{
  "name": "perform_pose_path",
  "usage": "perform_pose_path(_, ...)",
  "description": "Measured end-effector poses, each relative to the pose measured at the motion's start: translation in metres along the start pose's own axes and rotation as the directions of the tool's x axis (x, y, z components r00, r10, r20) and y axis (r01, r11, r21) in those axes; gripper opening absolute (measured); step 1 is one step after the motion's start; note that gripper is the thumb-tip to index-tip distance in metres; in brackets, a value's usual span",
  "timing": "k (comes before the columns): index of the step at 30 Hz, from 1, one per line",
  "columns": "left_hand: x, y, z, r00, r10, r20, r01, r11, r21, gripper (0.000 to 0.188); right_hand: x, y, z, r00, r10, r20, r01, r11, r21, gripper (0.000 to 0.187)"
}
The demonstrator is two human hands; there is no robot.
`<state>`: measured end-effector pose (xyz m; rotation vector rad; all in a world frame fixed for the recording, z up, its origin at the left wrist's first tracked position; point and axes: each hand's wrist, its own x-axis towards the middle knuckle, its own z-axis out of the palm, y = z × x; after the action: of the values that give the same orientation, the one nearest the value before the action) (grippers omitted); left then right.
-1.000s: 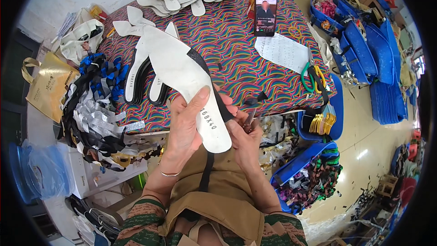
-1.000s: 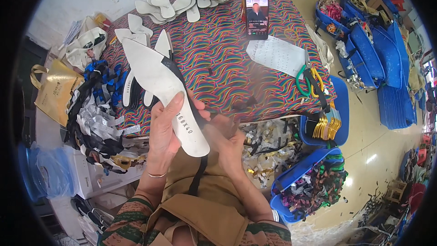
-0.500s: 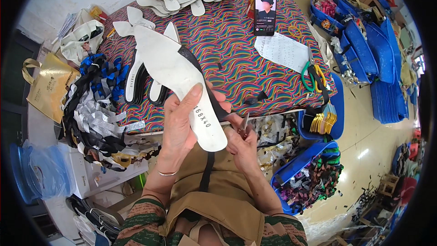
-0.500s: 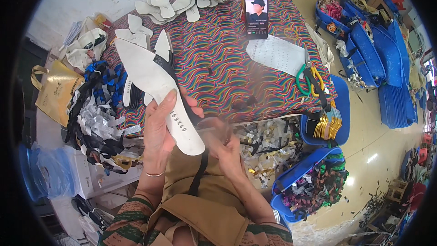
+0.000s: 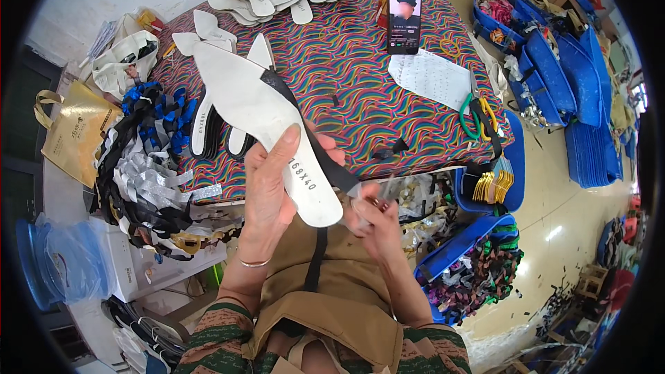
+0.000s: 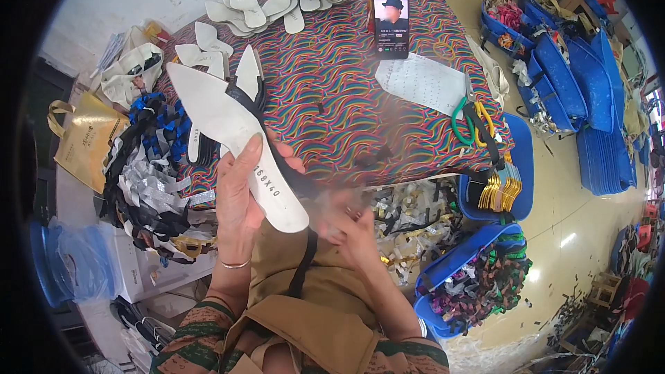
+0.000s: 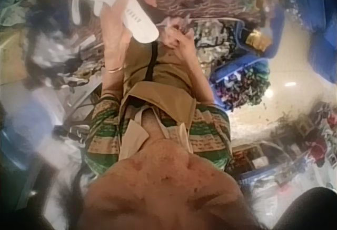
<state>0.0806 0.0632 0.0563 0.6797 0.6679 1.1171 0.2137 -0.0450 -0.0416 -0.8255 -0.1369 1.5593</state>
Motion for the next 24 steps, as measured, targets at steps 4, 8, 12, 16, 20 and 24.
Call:
perform_pose_path(4, 0.002, 0.010, -0.006, 0.994, 0.104, -0.039, -0.102, 0.994, 0.041, 0.024, -0.025, 0.007, -0.074, 0.938, -0.347, -0.020, 0.230, 0.664, -0.712, 0.005)
perform_pose_path(8, 0.005, 0.024, -0.011, 0.987, 0.140, -0.081, -0.136, 0.989, 0.055, 0.024, -0.079, 0.065, -0.280, 0.818, -0.544, -0.188, -0.249, -0.040, -0.968, 0.010)
perform_pose_path(12, 0.004, 0.018, -0.013, 0.985, 0.167, -0.042, -0.165, 0.985, 0.060, 0.024, -0.176, 0.084, -0.375, 0.710, -0.498, -0.498, -0.660, -0.222, -0.718, 0.026)
perform_pose_path(16, -0.008, 0.002, -0.001, 0.998, 0.040, 0.044, -0.043, 0.997, 0.071, 0.023, -0.115, 0.016, -0.248, 0.677, -0.683, -0.273, -0.262, 0.123, -0.957, 0.023)
perform_pose_path(20, -0.018, -0.018, 0.008, 0.994, -0.009, 0.110, 0.004, 0.999, 0.049, 0.022, -0.041, -0.039, -0.055, 0.798, -0.602, -0.030, 0.311, 0.454, -0.835, 0.030)
perform_pose_path(24, -0.024, -0.013, 0.009, 0.996, -0.042, 0.073, 0.039, 0.998, 0.042, 0.026, -0.018, -0.050, 0.019, 0.882, -0.343, 0.324, 0.460, 0.474, -0.751, 0.029)
